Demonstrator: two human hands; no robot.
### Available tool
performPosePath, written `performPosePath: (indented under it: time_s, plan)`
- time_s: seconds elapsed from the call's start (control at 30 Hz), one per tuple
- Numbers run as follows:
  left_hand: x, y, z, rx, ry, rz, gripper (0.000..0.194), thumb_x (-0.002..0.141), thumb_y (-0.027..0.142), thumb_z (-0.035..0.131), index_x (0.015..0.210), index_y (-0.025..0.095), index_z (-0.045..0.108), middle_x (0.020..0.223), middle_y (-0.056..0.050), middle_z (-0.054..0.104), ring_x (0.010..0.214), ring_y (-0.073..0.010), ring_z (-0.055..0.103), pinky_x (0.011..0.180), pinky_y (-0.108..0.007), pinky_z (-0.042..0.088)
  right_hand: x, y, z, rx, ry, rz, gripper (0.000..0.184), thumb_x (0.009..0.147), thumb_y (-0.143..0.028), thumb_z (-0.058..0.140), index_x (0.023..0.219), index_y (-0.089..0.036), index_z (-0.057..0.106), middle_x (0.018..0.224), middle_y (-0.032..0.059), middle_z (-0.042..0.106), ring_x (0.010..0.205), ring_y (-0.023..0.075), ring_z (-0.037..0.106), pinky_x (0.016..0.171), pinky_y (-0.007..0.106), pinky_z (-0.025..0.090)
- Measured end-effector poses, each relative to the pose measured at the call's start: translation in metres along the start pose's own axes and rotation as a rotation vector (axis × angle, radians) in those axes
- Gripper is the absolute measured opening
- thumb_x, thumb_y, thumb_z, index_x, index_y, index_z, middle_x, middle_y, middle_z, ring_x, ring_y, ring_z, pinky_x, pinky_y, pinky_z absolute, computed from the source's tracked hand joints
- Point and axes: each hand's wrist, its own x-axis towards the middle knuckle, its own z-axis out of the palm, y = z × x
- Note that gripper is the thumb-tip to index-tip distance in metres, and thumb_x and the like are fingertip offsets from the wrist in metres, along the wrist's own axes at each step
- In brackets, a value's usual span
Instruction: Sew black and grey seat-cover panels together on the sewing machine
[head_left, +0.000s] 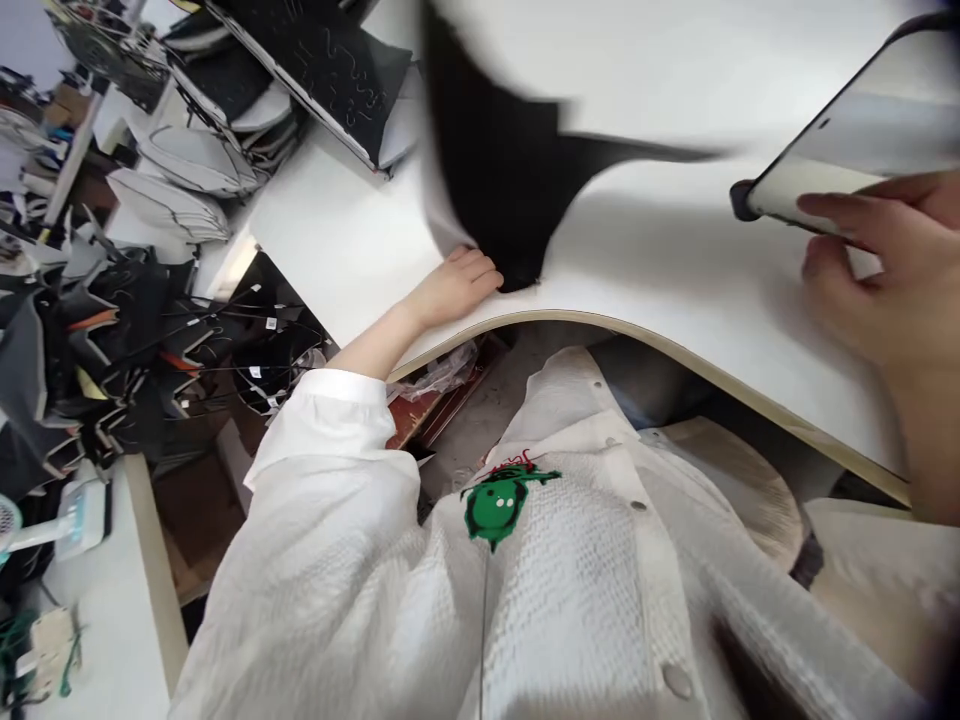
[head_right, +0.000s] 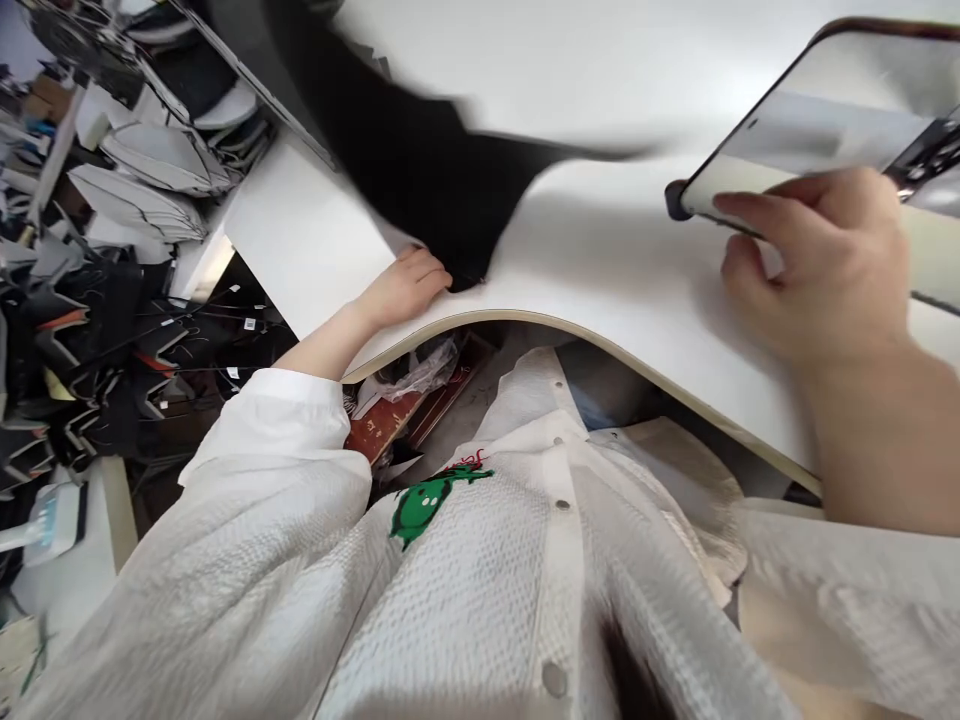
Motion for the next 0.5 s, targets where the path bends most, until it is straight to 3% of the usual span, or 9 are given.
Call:
performPosePath:
  time_s: [0.1,0.2,0.27,0.3,0.4,0.5]
  plan:
    - [0.004,0.010,0.002,-0.009,0.017,0.028,0.033,0.098,0.028,0.028,0.096,0.016,0.059,0.100,-0.006,0.058,0.111,-0.0234,0.053,0.105,-0.048,0.035,0.003,-0.033,-0.012,0.106,0.119,-0.138,0.046,0.094,-0.041,0.037,0.119,-0.015,0.066,0.129,0.0128,0.054,0.120,0.0239,0.049,0.095,0.042,0.039]
    - [-0.002,0.009,0.001,-0.025,0.016,0.046,0.033,0.099,0.026,0.028,0.099,0.018,0.059,0.112,-0.005,0.058,0.116,-0.0212,0.052,0.106,-0.044,0.035,0.017,-0.077,-0.010,0.117,-0.072,-0.484,0.034,0.093,-0.041,0.044,0.113,-0.028,0.068,0.137,0.0052,0.051,0.132,0.0189,0.038,0.105,0.040,0.030]
    - [-0.008,0.003,0.002,-0.047,0.049,0.025,0.032,0.099,0.029,0.028,0.101,0.020,0.059,0.120,-0.003,0.057,0.120,-0.0198,0.050,0.106,-0.042,0.036,0.039,-0.102,0.003,0.136,-0.219,-0.653,0.045,0.097,-0.045,0.030,0.126,-0.028,0.059,0.149,0.0035,0.037,0.139,0.0185,0.026,0.105,0.040,0.026]
    - [-0.013,-0.002,0.002,-0.054,0.083,-0.006,0.031,0.099,0.031,0.029,0.102,0.021,0.058,0.123,-0.003,0.055,0.122,-0.0196,0.049,0.107,-0.042,0.035,0.053,-0.110,0.012,0.136,-0.269,-0.688,0.055,0.096,-0.047,0.019,0.132,-0.023,0.053,0.152,0.0070,0.029,0.140,0.0211,0.024,0.103,0.042,0.026]
    - [-0.048,-0.027,0.001,-0.059,0.340,-0.250,0.029,0.098,0.040,0.036,0.104,0.022,0.058,0.125,-0.004,0.053,0.127,-0.0222,0.046,0.105,-0.044,0.037,0.094,-0.115,0.040,0.076,-0.366,-0.616,0.090,0.083,-0.056,-0.005,0.132,-0.004,0.050,0.147,0.0212,0.027,0.131,0.0336,0.034,0.083,0.048,0.034]
    - [-0.099,-0.057,-0.003,-0.114,0.776,-0.722,0.032,0.101,0.037,0.031,0.109,0.020,0.056,0.118,-0.005,0.055,0.120,-0.0210,0.052,0.100,-0.042,0.043,0.115,-0.110,0.047,-0.020,-0.309,-0.479,0.094,0.081,-0.057,-0.005,0.128,0.001,0.052,0.140,0.0222,0.040,0.118,0.0354,0.046,0.072,0.047,0.032]
